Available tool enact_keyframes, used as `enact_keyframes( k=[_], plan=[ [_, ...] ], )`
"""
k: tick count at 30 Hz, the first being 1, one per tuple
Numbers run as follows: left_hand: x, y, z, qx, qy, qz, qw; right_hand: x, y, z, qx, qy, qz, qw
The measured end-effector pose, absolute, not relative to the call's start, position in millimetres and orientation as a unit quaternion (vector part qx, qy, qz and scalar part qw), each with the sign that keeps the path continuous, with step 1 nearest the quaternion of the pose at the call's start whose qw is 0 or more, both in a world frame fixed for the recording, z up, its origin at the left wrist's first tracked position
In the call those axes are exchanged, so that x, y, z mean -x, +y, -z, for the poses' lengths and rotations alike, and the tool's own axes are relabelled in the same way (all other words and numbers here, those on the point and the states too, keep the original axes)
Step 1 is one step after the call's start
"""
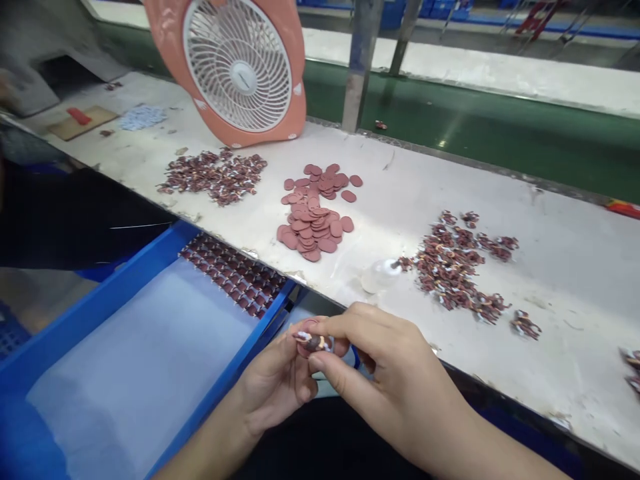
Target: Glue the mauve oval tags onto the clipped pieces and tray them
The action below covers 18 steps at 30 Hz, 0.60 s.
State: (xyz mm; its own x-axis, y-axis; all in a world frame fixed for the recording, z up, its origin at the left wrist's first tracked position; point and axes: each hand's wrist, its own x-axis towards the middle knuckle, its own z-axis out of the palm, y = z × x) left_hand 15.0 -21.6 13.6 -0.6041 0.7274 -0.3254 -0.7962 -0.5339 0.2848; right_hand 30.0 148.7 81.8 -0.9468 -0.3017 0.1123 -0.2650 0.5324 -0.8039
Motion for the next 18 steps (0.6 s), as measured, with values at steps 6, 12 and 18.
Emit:
enact_keyframes(
  k=[6,12,18],
  plan=[
    [-18,-29,-14,0.129,0.307,-0.881,0.337,-31,133,-69,0.173,0.899,0.391,-0.099],
    [-25,-39,-16,0.163,0.472,-0.858,0.118,-26,105,-34,0.237,0.892,0.27,-0.272],
    [-19,-48,-9,0.203,0.504,-0.836,0.073,-11,85,-16,0.276,0.872,0.279,-0.292]
  ],
)
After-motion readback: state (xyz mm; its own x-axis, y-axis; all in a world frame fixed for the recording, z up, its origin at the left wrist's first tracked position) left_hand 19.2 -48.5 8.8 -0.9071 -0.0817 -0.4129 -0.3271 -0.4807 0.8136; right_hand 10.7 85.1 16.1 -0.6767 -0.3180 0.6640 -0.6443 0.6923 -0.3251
